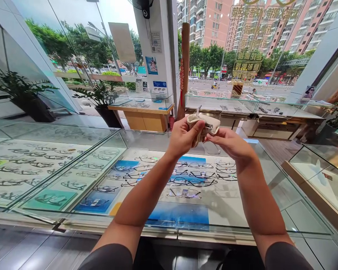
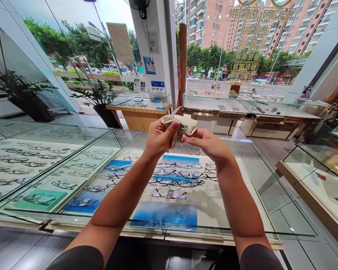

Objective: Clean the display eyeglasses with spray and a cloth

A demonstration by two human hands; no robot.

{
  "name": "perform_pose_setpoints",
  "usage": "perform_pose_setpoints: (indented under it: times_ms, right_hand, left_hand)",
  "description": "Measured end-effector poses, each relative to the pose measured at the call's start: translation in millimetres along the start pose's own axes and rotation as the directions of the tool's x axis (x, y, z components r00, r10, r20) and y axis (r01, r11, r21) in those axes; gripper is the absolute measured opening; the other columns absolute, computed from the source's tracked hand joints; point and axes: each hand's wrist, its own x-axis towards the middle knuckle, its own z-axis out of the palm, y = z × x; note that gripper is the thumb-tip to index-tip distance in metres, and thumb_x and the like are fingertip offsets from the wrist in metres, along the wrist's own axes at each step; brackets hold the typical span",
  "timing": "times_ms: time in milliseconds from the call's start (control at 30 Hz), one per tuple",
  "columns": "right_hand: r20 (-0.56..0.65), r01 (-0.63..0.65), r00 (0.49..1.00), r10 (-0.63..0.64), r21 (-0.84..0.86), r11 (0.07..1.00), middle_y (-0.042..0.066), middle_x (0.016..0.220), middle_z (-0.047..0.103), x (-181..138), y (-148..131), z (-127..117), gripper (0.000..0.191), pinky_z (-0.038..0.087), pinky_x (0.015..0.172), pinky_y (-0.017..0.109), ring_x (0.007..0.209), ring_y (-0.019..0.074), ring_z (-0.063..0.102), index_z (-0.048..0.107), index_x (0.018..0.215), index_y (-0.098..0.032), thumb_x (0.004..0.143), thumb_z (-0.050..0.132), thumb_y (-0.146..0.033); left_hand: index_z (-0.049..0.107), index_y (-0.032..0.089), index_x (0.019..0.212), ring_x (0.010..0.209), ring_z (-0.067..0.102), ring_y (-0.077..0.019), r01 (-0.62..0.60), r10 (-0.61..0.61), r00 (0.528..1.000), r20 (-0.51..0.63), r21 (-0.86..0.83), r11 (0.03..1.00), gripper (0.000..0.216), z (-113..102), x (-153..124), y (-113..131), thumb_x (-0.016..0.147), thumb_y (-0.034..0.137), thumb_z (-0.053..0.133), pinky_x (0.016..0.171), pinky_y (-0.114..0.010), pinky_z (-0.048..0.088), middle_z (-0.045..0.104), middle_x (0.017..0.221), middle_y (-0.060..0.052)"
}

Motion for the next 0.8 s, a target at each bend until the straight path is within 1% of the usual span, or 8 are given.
perform_pose_setpoints:
  times_ms: [67, 133, 300, 400, 500, 600, 700, 800]
  right_hand:
    - [-0.013, -0.015, 1.0, 0.015, -0.014, 1.0, 0.006, 0.097, 0.079, -1.3, -0.6, -1.9, 0.039, 0.052, 0.108, 0.048, 0.1, 0.0259, 0.069, 0.082, 0.093, -0.023, 0.08, 0.092, -0.058]
    - [-0.022, -0.013, 1.0, 0.012, -0.017, 1.0, 0.006, 0.098, 0.079, -2.1, -1.1, -2.7, 0.038, 0.051, 0.108, 0.048, 0.1, 0.0259, 0.069, 0.082, 0.092, -0.023, 0.081, 0.091, -0.059]
    - [-0.025, 0.019, 1.0, -0.017, 0.055, 0.998, 0.005, 0.099, 0.078, -1.7, -1.6, -0.5, 0.03, 0.05, 0.108, 0.046, 0.1, 0.0238, 0.068, 0.082, 0.09, -0.024, 0.086, 0.089, -0.053]
    - [-0.023, -0.006, 1.0, 0.009, 0.125, 0.992, 0.006, 0.1, 0.078, 0.7, 0.8, 3.5, 0.031, 0.051, 0.107, 0.045, 0.1, 0.0236, 0.069, 0.083, 0.094, -0.023, 0.085, 0.09, -0.053]
    - [0.004, -0.019, 1.0, 0.019, 0.156, 0.988, 0.006, 0.1, 0.079, 4.0, 5.2, 8.6, 0.037, 0.051, 0.109, 0.047, 0.1, 0.0249, 0.071, 0.082, 0.1, -0.023, 0.083, 0.091, -0.054]
    - [0.002, 0.003, 1.0, -0.003, 0.103, 0.995, 0.006, 0.099, 0.079, 6.4, 9.2, 12.3, 0.037, 0.049, 0.114, 0.049, 0.102, 0.026, 0.071, 0.081, 0.098, -0.024, 0.083, 0.09, -0.056]
    - [-0.042, 0.0, 0.999, 0.003, 0.062, 0.998, 0.006, 0.099, 0.08, 7.9, 11.1, 14.2, 0.037, 0.049, 0.114, 0.049, 0.103, 0.0263, 0.07, 0.081, 0.093, -0.025, 0.081, 0.092, -0.058]
    - [-0.104, -0.025, 0.994, 0.036, 0.108, 0.994, 0.007, 0.1, 0.079, 9.0, 11.5, 14.3, 0.039, 0.052, 0.105, 0.047, 0.099, 0.025, 0.068, 0.082, 0.091, -0.025, 0.076, 0.096, -0.058]
  left_hand:
    - [0.073, 0.016, 0.089, 0.061, 0.065, -0.0145, 0.047, -0.047, 0.996, 0.077, -0.003, 0.999, 0.049, -7.2, 2.0, 4.5, 0.091, 0.065, 0.078, 0.056, -0.027, 0.054, 0.07, 0.074, -0.004]
    - [0.074, 0.016, 0.089, 0.068, 0.068, -0.0162, 0.089, -0.089, 0.981, 0.172, 0.01, 0.996, 0.048, -18.0, 4.9, 8.7, 0.092, 0.064, 0.077, 0.061, -0.029, 0.056, 0.072, 0.079, -0.005]
    - [0.076, 0.018, 0.104, 0.082, 0.07, -0.0165, 0.112, -0.102, 0.947, 0.306, -0.015, 0.994, 0.034, -32.8, 8.9, 9.3, 0.087, 0.045, 0.089, 0.076, -0.029, 0.058, 0.076, 0.094, -0.007]
    - [0.075, 0.019, 0.109, 0.08, 0.068, -0.0153, 0.065, -0.055, 0.962, 0.267, -0.026, 0.998, 0.043, -25.0, 7.7, 3.6, 0.077, 0.037, 0.097, 0.076, -0.028, 0.057, 0.076, 0.094, -0.005]
    - [0.074, 0.017, 0.103, 0.075, 0.066, -0.0138, 0.008, -0.004, 0.991, 0.13, -0.029, 1.0, 0.043, -13.6, 5.5, -2.3, 0.077, 0.043, 0.097, 0.07, -0.026, 0.056, 0.075, 0.089, -0.005]
    - [0.072, 0.017, 0.092, 0.063, 0.062, -0.0113, -0.013, 0.013, 1.0, 0.001, -0.047, 0.999, 0.042, -6.8, 4.1, -5.3, 0.083, 0.054, 0.09, 0.061, -0.025, 0.054, 0.071, 0.078, -0.002]
    - [0.071, 0.016, 0.09, 0.053, 0.059, -0.0118, 0.047, -0.047, 0.999, 0.005, -0.079, 0.996, 0.05, -8.0, 5.8, -5.3, 0.089, 0.066, 0.08, 0.053, -0.027, 0.051, 0.067, 0.068, -0.001]
    - [0.074, 0.015, 0.092, 0.062, 0.066, -0.0141, 0.092, -0.087, 0.994, 0.066, -0.084, 0.992, 0.054, -16.9, 11.0, -5.8, 0.087, 0.069, 0.08, 0.061, -0.027, 0.055, 0.071, 0.073, -0.002]
